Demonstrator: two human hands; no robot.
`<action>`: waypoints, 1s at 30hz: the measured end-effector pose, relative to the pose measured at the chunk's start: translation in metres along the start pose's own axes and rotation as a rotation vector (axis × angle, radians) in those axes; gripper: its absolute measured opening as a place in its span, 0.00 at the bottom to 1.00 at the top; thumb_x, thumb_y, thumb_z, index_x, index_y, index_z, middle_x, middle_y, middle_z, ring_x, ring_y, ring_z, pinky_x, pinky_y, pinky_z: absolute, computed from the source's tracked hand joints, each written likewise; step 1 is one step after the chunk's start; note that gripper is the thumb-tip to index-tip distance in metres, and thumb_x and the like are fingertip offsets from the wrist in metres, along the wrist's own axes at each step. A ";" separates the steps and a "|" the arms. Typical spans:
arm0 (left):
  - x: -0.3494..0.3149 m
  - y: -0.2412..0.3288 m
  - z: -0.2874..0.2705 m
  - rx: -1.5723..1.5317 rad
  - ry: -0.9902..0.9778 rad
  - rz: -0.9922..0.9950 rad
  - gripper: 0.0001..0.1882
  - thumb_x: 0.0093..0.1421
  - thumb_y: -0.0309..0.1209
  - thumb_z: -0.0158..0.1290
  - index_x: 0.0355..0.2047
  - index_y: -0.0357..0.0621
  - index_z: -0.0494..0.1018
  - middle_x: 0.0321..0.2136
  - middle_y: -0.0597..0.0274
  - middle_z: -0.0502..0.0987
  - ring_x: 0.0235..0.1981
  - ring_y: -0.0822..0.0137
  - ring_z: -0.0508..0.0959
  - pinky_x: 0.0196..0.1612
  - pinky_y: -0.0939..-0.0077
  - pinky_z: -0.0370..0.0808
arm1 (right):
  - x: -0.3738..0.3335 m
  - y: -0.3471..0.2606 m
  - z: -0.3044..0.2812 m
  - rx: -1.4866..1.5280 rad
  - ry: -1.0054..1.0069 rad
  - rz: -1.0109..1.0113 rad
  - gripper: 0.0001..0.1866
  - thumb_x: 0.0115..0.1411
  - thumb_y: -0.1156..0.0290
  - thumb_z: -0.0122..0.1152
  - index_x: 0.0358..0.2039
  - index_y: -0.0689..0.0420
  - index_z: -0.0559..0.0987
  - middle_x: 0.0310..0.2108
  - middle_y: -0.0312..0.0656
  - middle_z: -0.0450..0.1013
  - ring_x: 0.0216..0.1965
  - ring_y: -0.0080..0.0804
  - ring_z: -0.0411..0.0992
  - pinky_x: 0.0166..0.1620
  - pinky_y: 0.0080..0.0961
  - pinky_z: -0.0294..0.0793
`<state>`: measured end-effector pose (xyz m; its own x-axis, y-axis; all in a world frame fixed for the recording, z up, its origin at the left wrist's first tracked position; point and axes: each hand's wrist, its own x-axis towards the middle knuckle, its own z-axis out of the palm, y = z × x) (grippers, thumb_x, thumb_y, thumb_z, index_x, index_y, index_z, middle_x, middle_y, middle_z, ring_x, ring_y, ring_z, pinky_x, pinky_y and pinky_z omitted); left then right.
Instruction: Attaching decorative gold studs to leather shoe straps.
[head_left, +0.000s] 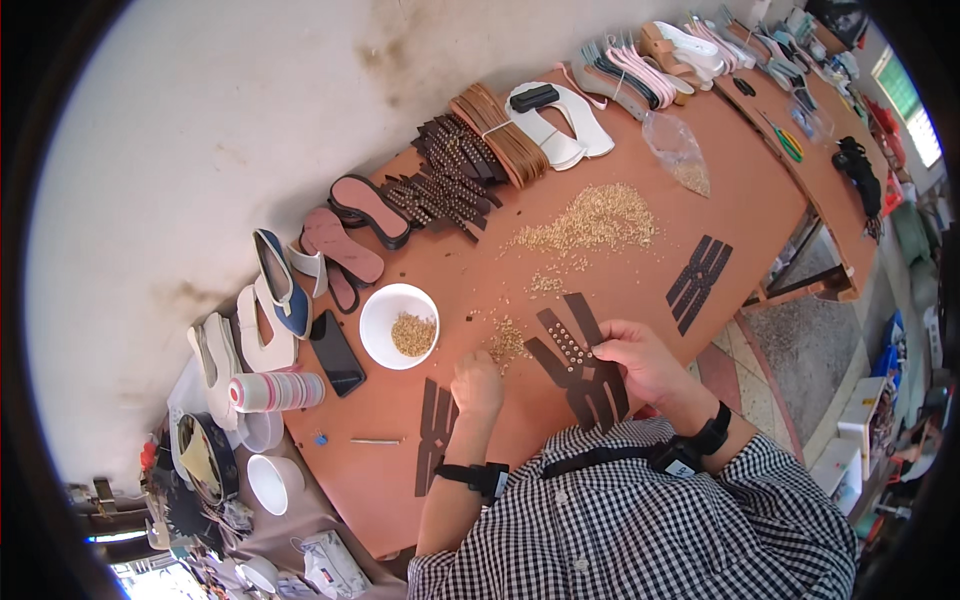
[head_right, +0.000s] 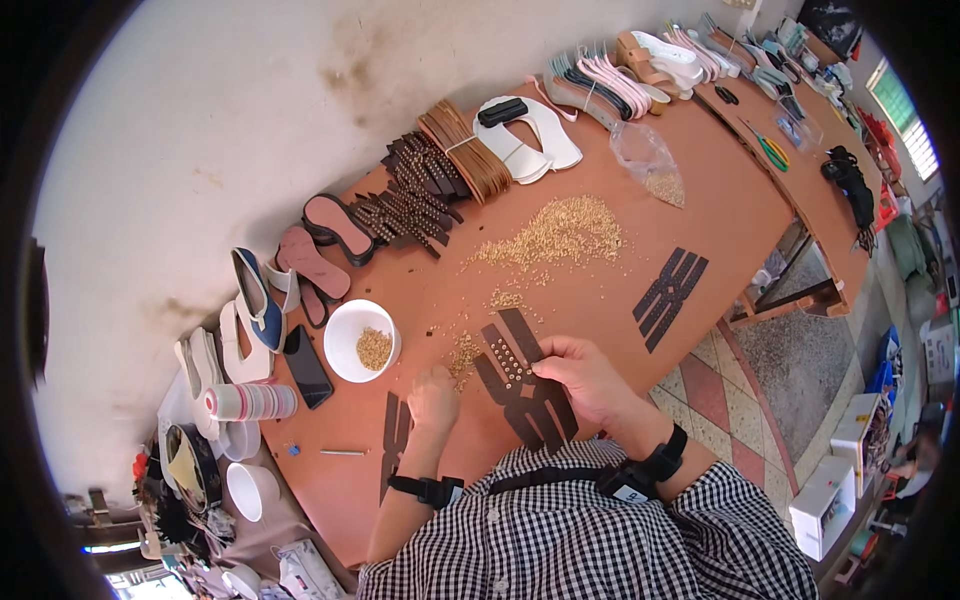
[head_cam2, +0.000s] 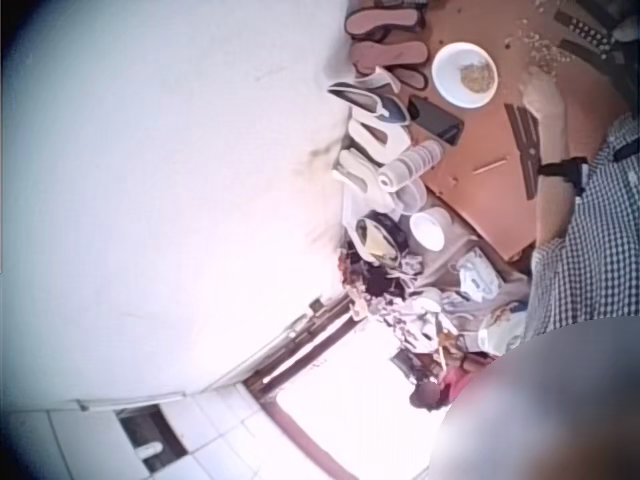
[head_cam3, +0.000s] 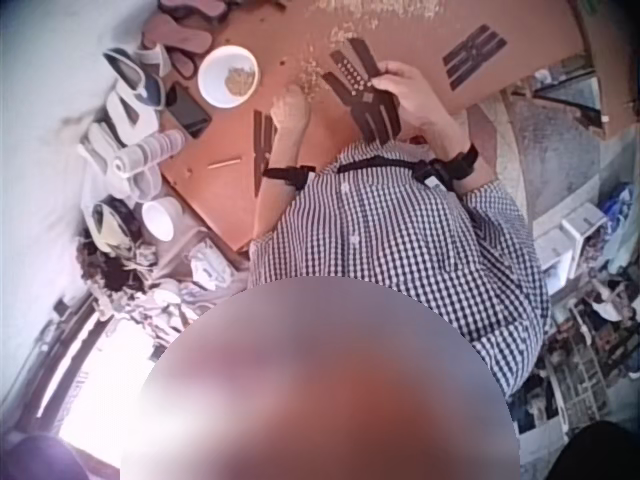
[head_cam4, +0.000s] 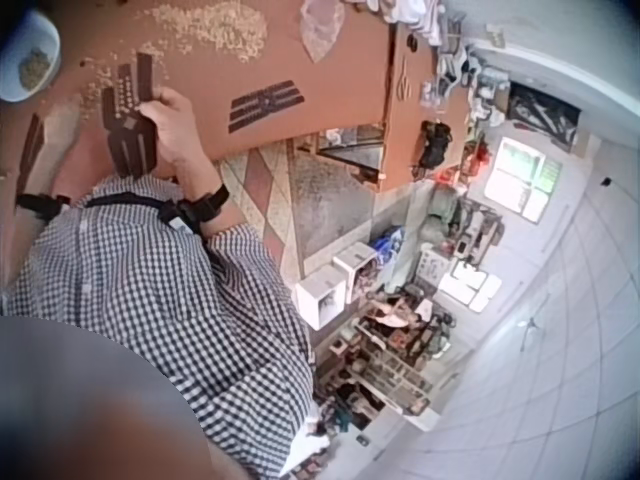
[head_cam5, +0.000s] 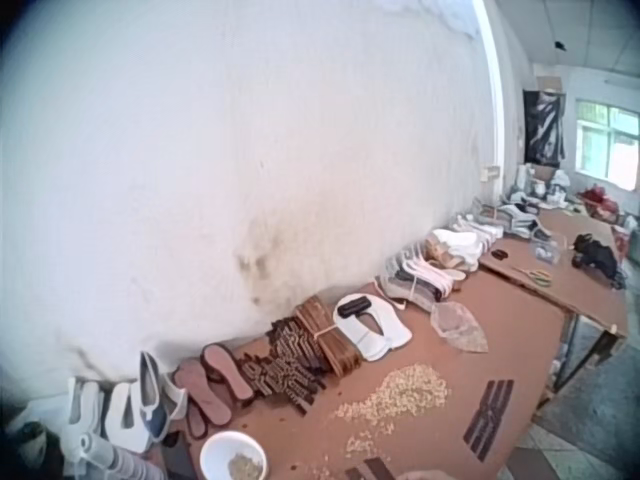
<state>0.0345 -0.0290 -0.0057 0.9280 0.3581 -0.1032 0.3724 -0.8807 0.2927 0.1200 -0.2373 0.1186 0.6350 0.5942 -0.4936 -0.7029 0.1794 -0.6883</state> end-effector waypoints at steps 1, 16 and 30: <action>0.000 0.002 0.001 0.112 0.021 -0.021 0.05 0.50 0.29 0.49 0.23 0.42 0.70 0.27 0.57 0.71 0.35 0.57 0.72 0.33 0.66 0.72 | 0.000 0.000 0.001 0.025 0.013 -0.022 0.07 0.53 0.80 0.47 0.33 0.65 0.71 0.28 0.41 0.71 0.27 0.24 0.71 0.32 0.19 0.73; -0.017 0.041 -0.077 -1.227 0.212 -0.003 0.02 0.53 0.20 0.45 0.25 0.39 0.65 0.24 0.67 0.63 0.25 0.78 0.62 0.28 0.86 0.62 | -0.003 -0.006 0.025 0.037 -0.027 -0.017 0.09 0.55 0.77 0.48 0.36 0.65 0.69 0.29 0.40 0.71 0.28 0.23 0.71 0.30 0.16 0.72; -0.032 0.089 -0.125 -0.897 0.464 0.484 0.07 0.47 0.18 0.52 0.26 0.40 0.66 0.28 0.60 0.66 0.28 0.69 0.67 0.30 0.81 0.66 | -0.020 -0.010 0.049 -0.163 -0.142 -0.175 0.08 0.54 0.79 0.49 0.35 0.64 0.71 0.27 0.34 0.70 0.27 0.14 0.68 0.29 0.10 0.69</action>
<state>0.0367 -0.0800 0.1425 0.8073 0.2847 0.5170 -0.3451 -0.4830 0.8047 0.0986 -0.2127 0.1617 0.6826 0.6716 -0.2881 -0.5187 0.1675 -0.8384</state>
